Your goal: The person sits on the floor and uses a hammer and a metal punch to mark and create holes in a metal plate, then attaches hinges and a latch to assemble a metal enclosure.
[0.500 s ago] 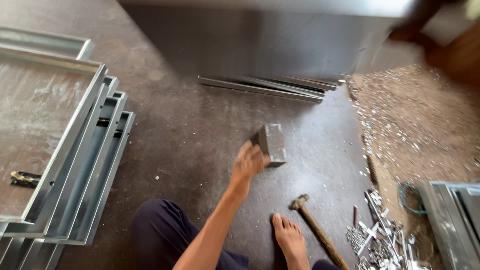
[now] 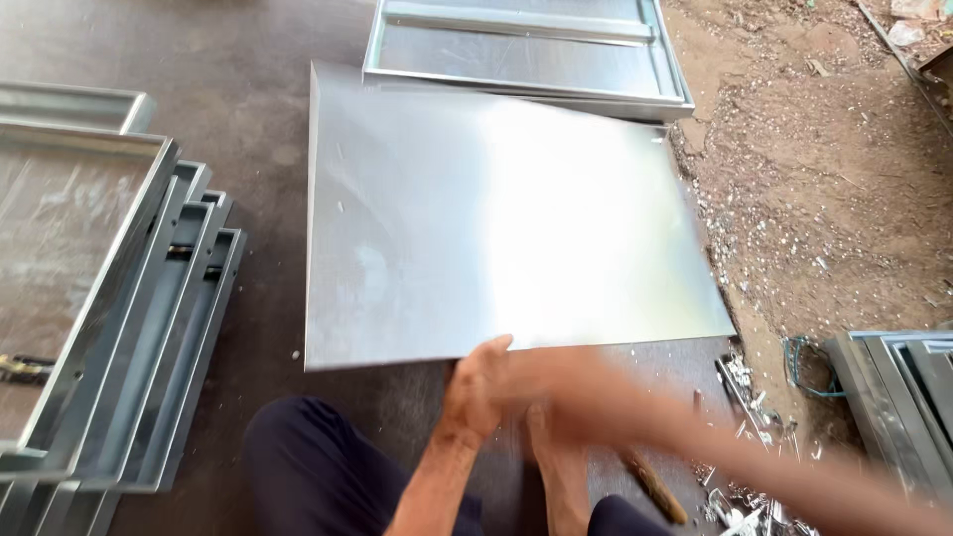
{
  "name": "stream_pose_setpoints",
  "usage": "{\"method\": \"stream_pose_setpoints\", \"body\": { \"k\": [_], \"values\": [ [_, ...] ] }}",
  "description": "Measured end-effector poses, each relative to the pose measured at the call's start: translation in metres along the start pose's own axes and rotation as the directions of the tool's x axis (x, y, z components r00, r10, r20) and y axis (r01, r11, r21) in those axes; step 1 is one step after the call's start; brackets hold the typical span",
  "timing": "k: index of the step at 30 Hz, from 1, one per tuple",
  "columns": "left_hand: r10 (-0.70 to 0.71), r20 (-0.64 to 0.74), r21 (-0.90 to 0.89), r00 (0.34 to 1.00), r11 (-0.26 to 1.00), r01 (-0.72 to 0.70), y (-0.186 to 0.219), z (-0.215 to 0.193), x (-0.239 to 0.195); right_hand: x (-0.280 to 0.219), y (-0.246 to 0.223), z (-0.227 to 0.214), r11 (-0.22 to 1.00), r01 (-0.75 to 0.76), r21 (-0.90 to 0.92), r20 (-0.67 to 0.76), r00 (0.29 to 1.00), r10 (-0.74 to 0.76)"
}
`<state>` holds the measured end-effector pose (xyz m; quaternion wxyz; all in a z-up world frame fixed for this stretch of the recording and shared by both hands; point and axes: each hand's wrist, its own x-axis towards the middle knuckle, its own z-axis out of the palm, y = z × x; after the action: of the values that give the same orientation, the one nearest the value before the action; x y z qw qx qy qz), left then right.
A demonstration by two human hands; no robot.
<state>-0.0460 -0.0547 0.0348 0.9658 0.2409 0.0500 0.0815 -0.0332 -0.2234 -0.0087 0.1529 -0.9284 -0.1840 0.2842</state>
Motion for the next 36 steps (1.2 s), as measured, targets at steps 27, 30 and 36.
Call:
{"method": "stream_pose_setpoints", "body": {
  "k": [27,30,36],
  "values": [
    [-0.008,-0.274,0.081,0.962,0.996,0.031,0.065,0.016,0.074,0.091,-0.008,-0.071,0.746,0.666,-0.012,0.003,0.746,-0.666],
    [-0.098,-0.241,0.077,0.965,0.990,0.120,0.041,-0.036,0.043,0.044,0.018,-0.031,0.814,0.490,0.311,-0.457,0.828,-0.325],
    [-0.063,-0.503,0.029,0.862,0.995,0.090,-0.030,-0.164,-0.037,-0.012,0.088,0.004,-0.248,0.267,0.931,-0.095,0.834,0.543]
  ]
}}
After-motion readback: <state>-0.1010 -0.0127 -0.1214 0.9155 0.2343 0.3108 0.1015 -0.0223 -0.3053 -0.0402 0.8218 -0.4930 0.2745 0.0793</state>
